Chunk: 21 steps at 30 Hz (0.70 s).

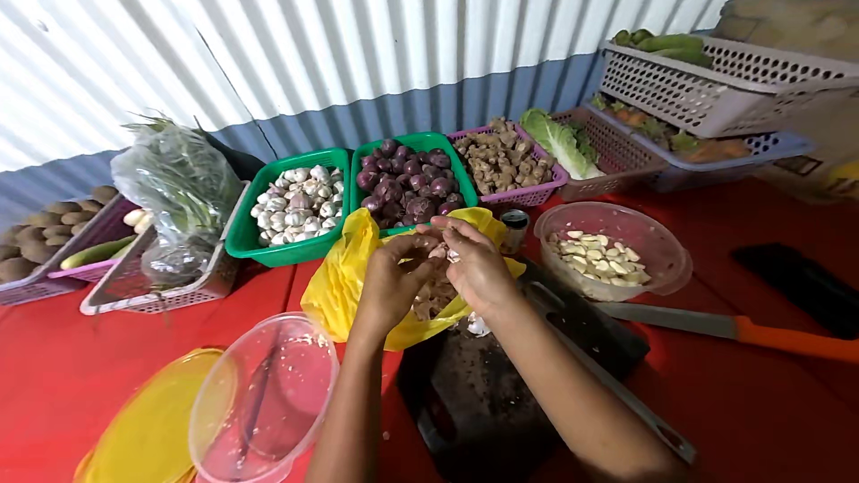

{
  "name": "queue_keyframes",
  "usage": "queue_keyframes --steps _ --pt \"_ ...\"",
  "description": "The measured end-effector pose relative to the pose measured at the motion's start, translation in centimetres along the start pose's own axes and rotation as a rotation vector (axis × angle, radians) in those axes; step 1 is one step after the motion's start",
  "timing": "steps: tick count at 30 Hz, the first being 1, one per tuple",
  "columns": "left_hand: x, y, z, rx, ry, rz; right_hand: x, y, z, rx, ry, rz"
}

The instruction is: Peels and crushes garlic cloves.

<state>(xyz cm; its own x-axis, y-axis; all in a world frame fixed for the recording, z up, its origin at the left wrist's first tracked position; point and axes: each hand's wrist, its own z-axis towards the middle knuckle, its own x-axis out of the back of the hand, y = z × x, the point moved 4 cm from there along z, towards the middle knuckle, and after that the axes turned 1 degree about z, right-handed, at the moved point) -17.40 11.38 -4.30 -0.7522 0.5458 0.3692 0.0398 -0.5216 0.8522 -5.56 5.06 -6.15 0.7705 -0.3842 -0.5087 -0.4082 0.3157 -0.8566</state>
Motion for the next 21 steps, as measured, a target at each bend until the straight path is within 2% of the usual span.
queue_keyframes --steps 5,8,12,15,17,19,21 --pt "-0.2 -0.5 0.2 0.032 -0.038 -0.04 0.1 0.2 0.3 -0.017 0.016 0.126" --pt "-0.3 -0.6 0.1 0.043 0.024 -0.056 0.4 -0.1 0.3 0.034 0.007 0.093" --pt "0.4 -1.1 0.2 0.018 0.184 0.03 1.3 -0.5 0.6 0.247 0.056 -0.318" --pt "0.8 -1.0 0.3 -0.019 0.199 0.077 1.2 -0.6 0.6 0.175 0.004 -0.58" --pt "0.6 -0.8 0.3 -0.007 0.177 0.052 0.9 -0.4 0.6 0.116 -0.069 -0.649" --pt "0.3 -0.8 0.2 0.001 0.18 0.065 0.6 -0.5 0.4 0.171 -0.063 -0.744" --pt "-0.1 -0.9 0.2 -0.016 0.196 0.123 0.3 -0.7 0.0 0.294 0.021 -0.884"
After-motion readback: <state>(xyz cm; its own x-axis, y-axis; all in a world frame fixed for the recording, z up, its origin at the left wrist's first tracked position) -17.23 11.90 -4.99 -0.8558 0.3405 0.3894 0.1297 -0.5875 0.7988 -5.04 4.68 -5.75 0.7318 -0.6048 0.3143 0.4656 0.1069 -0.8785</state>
